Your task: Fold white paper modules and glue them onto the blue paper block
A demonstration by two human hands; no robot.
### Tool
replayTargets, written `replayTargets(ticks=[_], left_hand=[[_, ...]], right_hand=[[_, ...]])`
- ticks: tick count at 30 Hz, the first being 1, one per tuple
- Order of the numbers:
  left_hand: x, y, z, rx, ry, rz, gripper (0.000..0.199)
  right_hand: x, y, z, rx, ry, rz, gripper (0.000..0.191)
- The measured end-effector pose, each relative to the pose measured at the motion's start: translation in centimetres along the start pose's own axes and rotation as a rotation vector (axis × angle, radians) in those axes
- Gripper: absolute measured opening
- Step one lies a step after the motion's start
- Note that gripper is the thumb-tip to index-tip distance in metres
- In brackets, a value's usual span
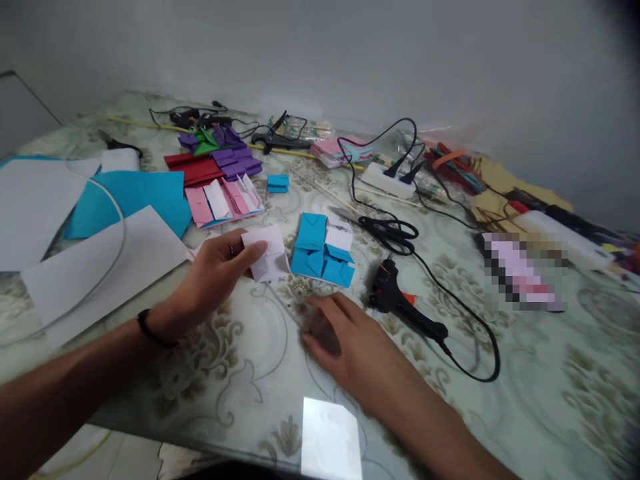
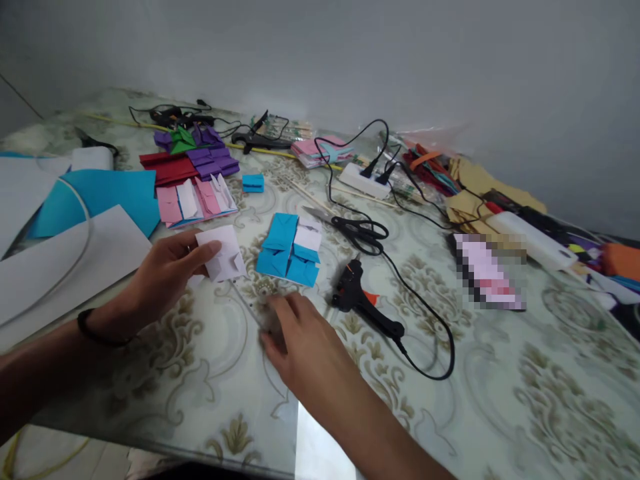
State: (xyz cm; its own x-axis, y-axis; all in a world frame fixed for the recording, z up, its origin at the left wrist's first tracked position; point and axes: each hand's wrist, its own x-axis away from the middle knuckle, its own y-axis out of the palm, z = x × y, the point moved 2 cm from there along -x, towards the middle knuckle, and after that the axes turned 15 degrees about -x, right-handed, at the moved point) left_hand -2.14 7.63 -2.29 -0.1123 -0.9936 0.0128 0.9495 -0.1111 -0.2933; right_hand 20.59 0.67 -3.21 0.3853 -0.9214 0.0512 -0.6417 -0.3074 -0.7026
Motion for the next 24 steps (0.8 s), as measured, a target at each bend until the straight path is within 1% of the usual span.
replayTargets(ticks=[2,5,6,7,10,11,12,14,17,19,21,22,24], left_hand=[[0.0,-0.1,-0.1,0.006,0.013,0.007,0.035],[0.2,0.0,0.0,0.039,0.024,-0.015,0.037],[0.3,0.1,0.1,0.042,0.026,-0.034,0.038],[0.5,0.1,0.3,0.036,0.028,-0.050,0.039],[1.3,0.3,0.9,-0.031,0.052,-0.065,0.044],[1.7,0.3,1.1,-0.067,0.066,-0.066,0.045],[2.1,0.4,1.4,-0.106,0.078,-0.078,0.047],[2.9,0.6,2.0,-0.167,0.077,-0.143,0.049],[3.7,1.2,2.5,-0.183,0.042,-0.268,0.049],[3.9,1.5,2.6,-0.204,0.034,-0.295,0.048],[3.9,1.8,2.3,-0.237,0.024,-0.297,0.048],[3.8,1.9,2.1,-0.250,0.014,-0.309,0.048],[3.6,2.2,1.6,-0.252,-0.017,-0.349,0.048]], right_hand=[[0.0,0.0,0.1,0.012,0.038,-0.013,0.047],[-0.1,-0.6,0.1,-0.014,0.095,-0.019,0.055],[-0.2,-1.0,0.1,-0.039,0.103,-0.023,0.052],[-0.2,-1.3,0.1,-0.076,0.106,-0.040,0.043],[-0.3,-2.5,0.0,-0.262,0.112,-0.158,0.004],[-0.4,-3.0,0.0,-0.344,0.117,-0.189,0.007],[-0.4,-3.4,0.0,-0.436,0.125,-0.192,0.011],[-0.4,-4.4,0.2,-0.643,0.150,-0.127,0.017],[-0.5,-5.2,0.7,-0.875,0.167,0.063,0.029],[-0.5,-5.3,0.9,-0.989,0.123,0.208,0.032],[-0.5,-5.0,0.9,-1.126,0.082,0.314,0.031],[-0.5,-4.7,0.9,-1.197,0.077,0.335,0.031],[-0.6,-3.9,0.6,-1.296,0.099,0.320,0.030]])
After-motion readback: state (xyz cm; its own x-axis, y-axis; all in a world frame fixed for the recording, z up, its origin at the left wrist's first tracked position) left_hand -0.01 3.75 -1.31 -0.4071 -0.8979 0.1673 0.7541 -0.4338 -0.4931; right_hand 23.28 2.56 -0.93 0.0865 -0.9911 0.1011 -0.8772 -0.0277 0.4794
